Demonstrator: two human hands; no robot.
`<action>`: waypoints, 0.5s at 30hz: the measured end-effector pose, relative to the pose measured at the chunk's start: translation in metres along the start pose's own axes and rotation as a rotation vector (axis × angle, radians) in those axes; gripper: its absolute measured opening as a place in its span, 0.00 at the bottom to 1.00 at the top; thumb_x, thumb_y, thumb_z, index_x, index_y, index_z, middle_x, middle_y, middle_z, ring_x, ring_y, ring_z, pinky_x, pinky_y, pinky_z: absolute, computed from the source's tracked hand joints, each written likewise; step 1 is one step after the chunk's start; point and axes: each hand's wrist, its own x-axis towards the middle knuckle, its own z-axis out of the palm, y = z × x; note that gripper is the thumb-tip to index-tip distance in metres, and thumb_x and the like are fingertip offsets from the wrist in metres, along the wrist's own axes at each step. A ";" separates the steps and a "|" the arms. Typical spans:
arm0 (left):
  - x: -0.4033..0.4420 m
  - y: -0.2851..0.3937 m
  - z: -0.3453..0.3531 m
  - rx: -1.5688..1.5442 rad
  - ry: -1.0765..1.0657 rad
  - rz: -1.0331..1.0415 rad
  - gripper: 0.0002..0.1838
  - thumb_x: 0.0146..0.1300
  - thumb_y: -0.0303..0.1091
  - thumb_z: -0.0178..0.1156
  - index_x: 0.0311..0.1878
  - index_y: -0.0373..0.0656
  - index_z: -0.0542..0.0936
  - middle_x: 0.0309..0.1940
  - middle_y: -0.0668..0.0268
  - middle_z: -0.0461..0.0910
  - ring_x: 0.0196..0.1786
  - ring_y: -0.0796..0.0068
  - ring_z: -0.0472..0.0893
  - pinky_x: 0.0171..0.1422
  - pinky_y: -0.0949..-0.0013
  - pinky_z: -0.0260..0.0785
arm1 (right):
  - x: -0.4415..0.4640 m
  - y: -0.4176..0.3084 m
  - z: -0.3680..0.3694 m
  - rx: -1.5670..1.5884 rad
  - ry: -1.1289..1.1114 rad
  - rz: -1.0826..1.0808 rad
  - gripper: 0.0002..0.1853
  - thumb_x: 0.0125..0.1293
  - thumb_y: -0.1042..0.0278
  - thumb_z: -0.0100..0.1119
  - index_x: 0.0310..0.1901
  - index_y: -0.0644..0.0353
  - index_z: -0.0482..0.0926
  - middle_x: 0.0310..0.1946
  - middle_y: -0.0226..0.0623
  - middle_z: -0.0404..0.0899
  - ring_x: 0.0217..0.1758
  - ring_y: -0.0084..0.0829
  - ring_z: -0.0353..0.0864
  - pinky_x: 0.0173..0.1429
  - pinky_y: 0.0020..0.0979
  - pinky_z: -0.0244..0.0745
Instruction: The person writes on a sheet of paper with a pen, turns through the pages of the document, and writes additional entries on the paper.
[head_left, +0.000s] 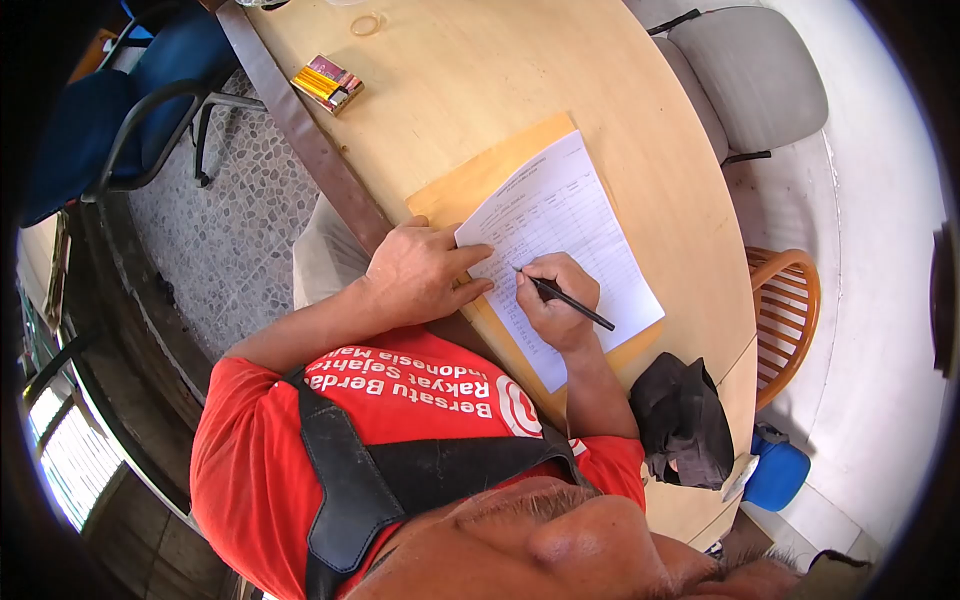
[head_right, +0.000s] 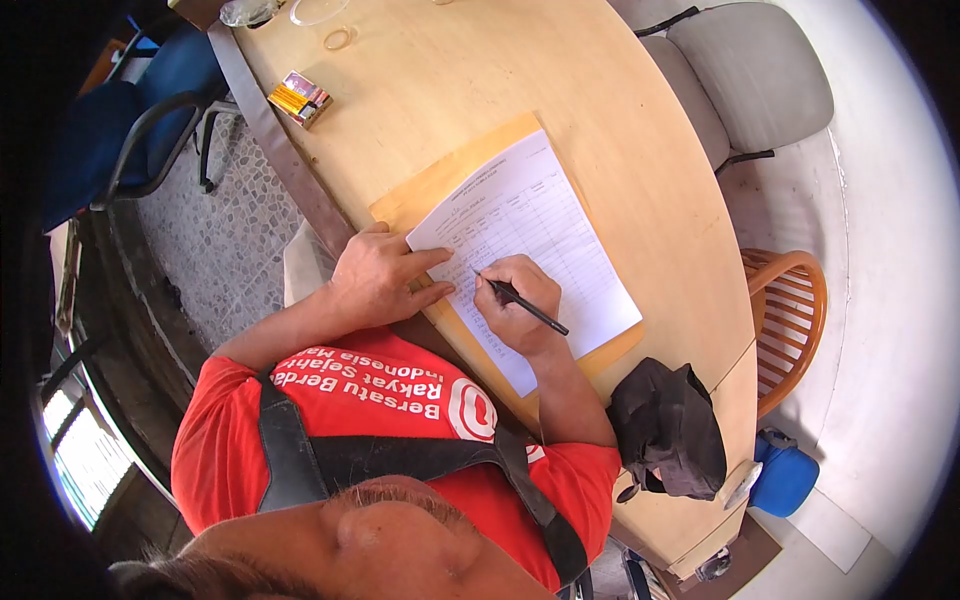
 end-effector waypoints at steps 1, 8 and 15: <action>0.000 0.000 0.000 0.001 0.002 0.001 0.20 0.54 0.47 0.79 0.45 0.47 0.90 0.35 0.61 0.87 0.30 0.59 0.86 0.40 0.58 0.76 | 0.000 0.000 -0.001 -0.002 -0.011 0.015 0.09 0.56 0.83 0.72 0.36 0.63 0.82 0.32 0.42 0.85 0.30 0.32 0.86 0.34 0.30 0.80; 0.000 -0.001 0.000 0.008 0.003 -0.001 0.19 0.53 0.47 0.79 0.45 0.47 0.90 0.35 0.61 0.87 0.30 0.59 0.85 0.39 0.59 0.76 | -0.003 0.006 0.001 0.030 -0.013 0.023 0.09 0.55 0.81 0.72 0.35 0.63 0.82 0.32 0.41 0.84 0.30 0.32 0.85 0.34 0.30 0.80; 0.000 -0.001 0.000 0.008 -0.006 -0.004 0.20 0.53 0.47 0.79 0.46 0.48 0.90 0.34 0.61 0.87 0.30 0.59 0.86 0.39 0.59 0.76 | 0.000 0.003 0.000 0.010 -0.028 0.014 0.08 0.54 0.81 0.71 0.34 0.63 0.82 0.31 0.40 0.84 0.29 0.32 0.85 0.34 0.30 0.80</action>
